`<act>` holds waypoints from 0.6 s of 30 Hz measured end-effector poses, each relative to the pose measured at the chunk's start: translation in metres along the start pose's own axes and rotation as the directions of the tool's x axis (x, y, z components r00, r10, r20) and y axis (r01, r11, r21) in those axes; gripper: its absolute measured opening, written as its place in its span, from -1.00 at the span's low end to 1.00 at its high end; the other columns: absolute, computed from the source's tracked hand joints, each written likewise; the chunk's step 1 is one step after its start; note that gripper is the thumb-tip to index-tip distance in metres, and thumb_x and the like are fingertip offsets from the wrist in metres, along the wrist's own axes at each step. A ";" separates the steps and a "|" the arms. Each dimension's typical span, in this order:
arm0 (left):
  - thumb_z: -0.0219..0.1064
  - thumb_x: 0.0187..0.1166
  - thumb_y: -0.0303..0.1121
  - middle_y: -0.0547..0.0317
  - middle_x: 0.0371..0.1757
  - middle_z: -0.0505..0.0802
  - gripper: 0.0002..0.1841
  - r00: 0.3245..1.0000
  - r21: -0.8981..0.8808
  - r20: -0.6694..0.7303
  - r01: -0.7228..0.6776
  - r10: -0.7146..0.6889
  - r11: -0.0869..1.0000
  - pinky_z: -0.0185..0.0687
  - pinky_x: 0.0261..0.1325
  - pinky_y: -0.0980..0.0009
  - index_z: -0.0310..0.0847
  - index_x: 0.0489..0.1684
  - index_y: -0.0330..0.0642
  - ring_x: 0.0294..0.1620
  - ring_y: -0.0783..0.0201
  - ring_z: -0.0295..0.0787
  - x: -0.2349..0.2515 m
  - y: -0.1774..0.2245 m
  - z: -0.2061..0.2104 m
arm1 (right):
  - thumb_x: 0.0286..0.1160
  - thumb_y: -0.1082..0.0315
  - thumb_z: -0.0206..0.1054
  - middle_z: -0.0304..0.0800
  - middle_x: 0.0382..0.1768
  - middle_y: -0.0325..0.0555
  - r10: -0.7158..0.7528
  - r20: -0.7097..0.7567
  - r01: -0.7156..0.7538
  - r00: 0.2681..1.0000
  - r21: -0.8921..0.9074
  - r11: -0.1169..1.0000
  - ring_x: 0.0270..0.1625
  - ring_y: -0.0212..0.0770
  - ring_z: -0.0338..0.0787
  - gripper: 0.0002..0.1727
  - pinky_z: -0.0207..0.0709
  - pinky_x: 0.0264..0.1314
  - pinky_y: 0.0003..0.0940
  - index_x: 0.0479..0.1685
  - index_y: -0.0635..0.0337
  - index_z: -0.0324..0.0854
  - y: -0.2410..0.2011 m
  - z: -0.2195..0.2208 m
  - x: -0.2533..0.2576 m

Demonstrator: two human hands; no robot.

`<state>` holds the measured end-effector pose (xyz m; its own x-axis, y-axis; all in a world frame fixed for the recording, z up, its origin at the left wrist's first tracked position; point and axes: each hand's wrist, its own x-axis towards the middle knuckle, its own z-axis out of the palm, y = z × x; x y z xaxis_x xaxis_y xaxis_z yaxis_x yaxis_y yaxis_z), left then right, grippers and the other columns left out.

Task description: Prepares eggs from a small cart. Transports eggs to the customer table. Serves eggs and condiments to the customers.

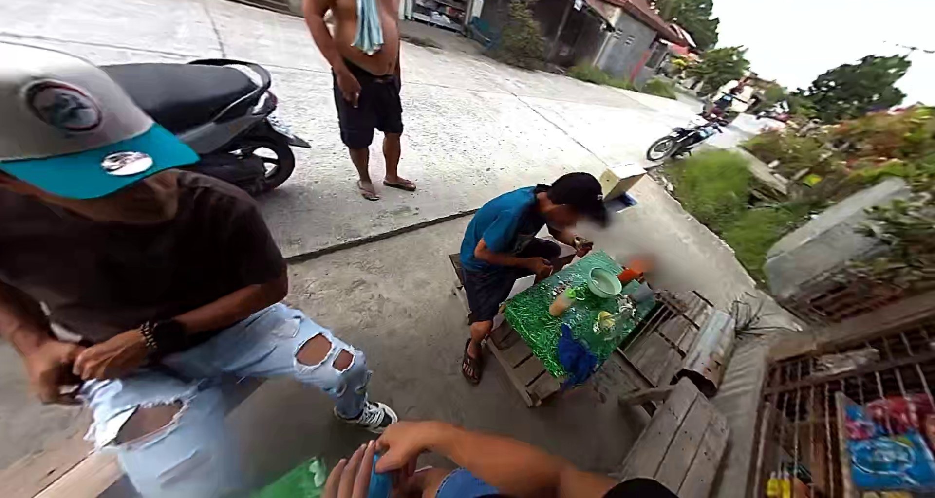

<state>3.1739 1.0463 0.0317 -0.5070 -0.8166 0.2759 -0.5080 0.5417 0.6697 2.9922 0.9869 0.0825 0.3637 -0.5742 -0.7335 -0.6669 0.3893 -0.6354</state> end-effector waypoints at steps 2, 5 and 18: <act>0.70 0.09 -0.23 -0.58 0.39 0.66 -0.11 0.996 0.022 0.084 -0.028 0.026 0.999 0.37 0.38 -0.51 0.50 0.56 -0.42 0.39 -0.72 0.49 0.033 0.011 -0.013 | 0.81 0.31 0.12 0.77 0.03 0.43 -0.097 -0.093 0.106 0.991 0.096 0.990 -0.07 0.17 0.82 -0.56 0.65 0.09 0.09 0.43 0.53 0.48 0.005 -0.012 -0.026; 0.48 0.26 0.00 -0.54 0.36 0.66 -0.23 0.980 -0.088 0.170 -0.094 0.108 0.992 0.36 0.31 -0.53 0.62 0.50 -0.27 0.35 -0.66 0.51 0.076 0.020 -0.041 | 0.67 0.44 0.24 0.66 0.25 0.46 -0.372 -0.214 0.414 0.903 0.203 0.887 0.21 0.09 0.70 -0.51 0.51 0.37 -0.03 0.46 0.62 0.43 0.029 -0.032 -0.059; 0.20 0.54 0.09 -0.37 0.31 0.77 -0.38 0.996 -0.059 -0.086 -0.033 0.028 0.998 0.50 0.29 -0.41 0.77 0.19 -0.34 0.35 -0.43 0.67 0.100 0.053 -0.048 | -0.08 0.68 0.68 0.49 0.52 0.48 -0.539 -0.554 0.684 0.634 0.077 0.726 0.59 0.09 0.54 0.05 0.33 0.71 -0.14 0.63 0.64 0.20 -0.003 0.005 -0.056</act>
<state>3.1294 0.9844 0.1277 -0.4595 -0.8151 0.3528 -0.4488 0.5558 0.6998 2.9772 1.0217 0.1236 0.2301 -0.9731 0.0109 -0.1852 -0.0548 -0.9812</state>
